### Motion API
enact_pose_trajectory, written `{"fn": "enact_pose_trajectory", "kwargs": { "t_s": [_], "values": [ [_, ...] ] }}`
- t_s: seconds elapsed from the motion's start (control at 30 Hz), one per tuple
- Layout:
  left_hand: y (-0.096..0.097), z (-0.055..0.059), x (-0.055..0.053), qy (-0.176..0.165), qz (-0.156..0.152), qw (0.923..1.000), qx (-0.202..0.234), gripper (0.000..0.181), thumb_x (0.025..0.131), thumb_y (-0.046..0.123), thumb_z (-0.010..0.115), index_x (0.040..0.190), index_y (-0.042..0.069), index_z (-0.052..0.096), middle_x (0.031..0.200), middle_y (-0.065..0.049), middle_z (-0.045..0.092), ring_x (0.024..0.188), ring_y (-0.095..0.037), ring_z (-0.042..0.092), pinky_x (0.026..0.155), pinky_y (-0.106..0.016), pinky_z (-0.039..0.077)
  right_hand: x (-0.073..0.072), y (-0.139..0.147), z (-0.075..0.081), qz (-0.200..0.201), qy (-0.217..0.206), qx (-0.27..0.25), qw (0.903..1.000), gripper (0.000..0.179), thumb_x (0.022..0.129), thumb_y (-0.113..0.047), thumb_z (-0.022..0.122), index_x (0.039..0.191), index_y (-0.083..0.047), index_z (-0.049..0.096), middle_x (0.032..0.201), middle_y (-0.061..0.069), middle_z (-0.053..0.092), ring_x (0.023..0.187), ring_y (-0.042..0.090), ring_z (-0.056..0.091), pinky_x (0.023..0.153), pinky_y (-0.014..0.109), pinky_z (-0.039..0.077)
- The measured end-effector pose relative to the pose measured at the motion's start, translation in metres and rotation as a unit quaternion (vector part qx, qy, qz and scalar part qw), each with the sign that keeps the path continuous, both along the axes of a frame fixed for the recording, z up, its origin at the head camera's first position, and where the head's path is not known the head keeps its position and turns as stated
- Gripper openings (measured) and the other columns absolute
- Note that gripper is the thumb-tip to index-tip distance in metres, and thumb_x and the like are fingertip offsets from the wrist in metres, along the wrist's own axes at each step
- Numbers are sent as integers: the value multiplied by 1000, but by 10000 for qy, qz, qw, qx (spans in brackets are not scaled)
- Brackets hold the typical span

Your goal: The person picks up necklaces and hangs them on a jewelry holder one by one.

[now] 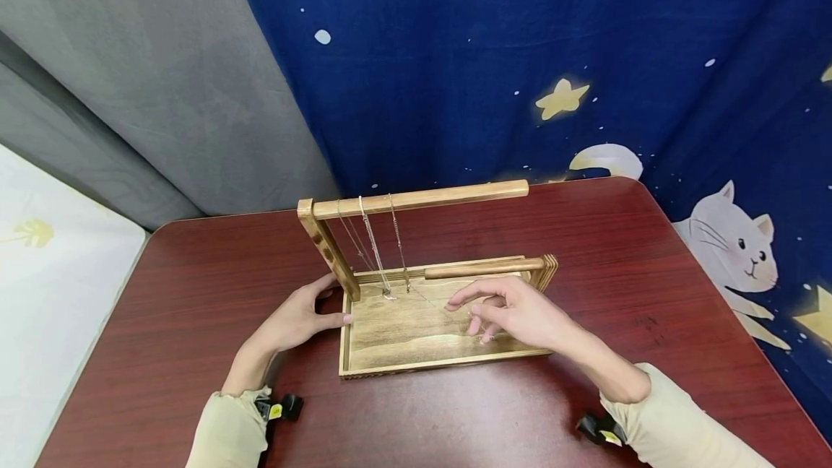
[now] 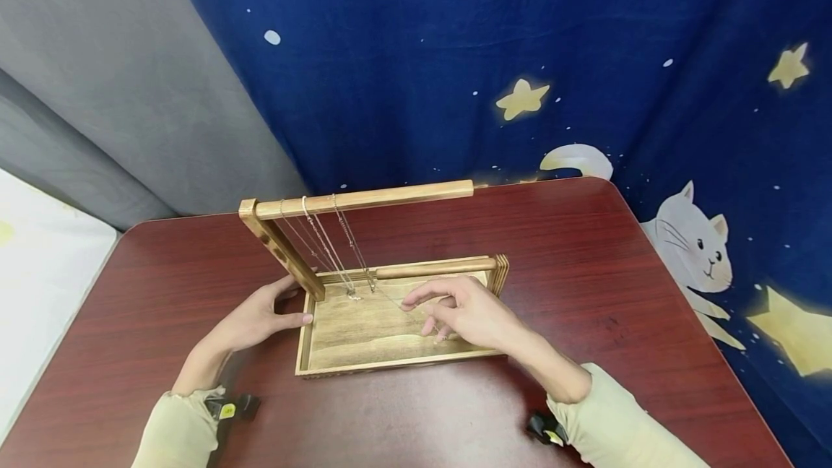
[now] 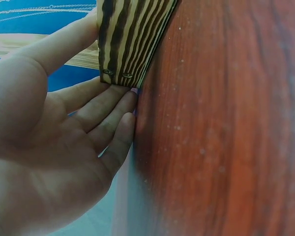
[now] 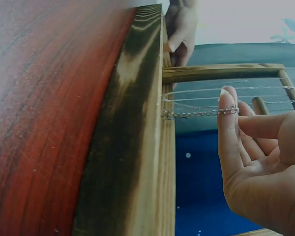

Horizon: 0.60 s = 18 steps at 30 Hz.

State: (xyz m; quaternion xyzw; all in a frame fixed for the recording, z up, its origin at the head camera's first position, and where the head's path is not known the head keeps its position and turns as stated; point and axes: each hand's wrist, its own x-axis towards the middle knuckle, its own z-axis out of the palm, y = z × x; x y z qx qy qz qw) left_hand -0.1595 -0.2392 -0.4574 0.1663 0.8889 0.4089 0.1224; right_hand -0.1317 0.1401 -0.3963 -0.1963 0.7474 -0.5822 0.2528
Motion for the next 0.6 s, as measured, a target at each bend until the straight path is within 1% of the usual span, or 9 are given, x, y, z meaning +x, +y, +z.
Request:
{"fn": "enact_pose_trajectory", "kwargs": {
  "t_s": [0.13,0.23,0.3,0.4,0.5,0.6],
  "values": [
    [0,0,0,-5,-9,10000,53,78,85,28,81,148,1,43,142,-17,53,129,-36,51,106,-54,39,4,3,9,210,-6,-29,9998,40,97,8,47,126,-10,67,85,18,72,70,39,69,65,52,57],
    [0,1,0,-3,-24,10000,71,78,85,28,81,148,1,43,142,-16,53,129,-36,50,106,-53,39,7,4,17,348,77,-114,9993,42,96,9,48,129,-9,66,84,15,73,71,35,70,63,52,58],
    [0,2,0,-4,-28,10000,62,78,85,28,81,148,1,43,143,-16,53,129,-36,50,106,-53,39,8,5,22,376,93,-162,9991,41,95,7,52,130,-10,65,84,15,74,72,32,71,63,52,58],
    [0,1,0,-5,-35,10000,45,79,85,28,80,148,1,42,143,-17,52,129,-36,51,106,-53,39,10,6,29,314,70,-143,9994,38,95,1,60,131,-12,66,82,16,74,71,28,72,61,51,58],
    [-1,1,0,-25,-47,10000,42,80,86,29,80,149,0,41,143,-18,52,129,-36,50,106,-54,40,10,7,35,237,25,-177,9996,37,94,-6,68,131,-12,66,77,16,74,68,27,72,59,48,58],
    [-1,0,0,-38,-38,10000,18,81,85,29,80,149,0,40,143,-18,51,129,-37,51,105,-54,40,11,9,38,227,20,-307,9993,38,93,-8,70,131,-10,65,76,17,73,66,28,72,58,45,59]
  ]
}}
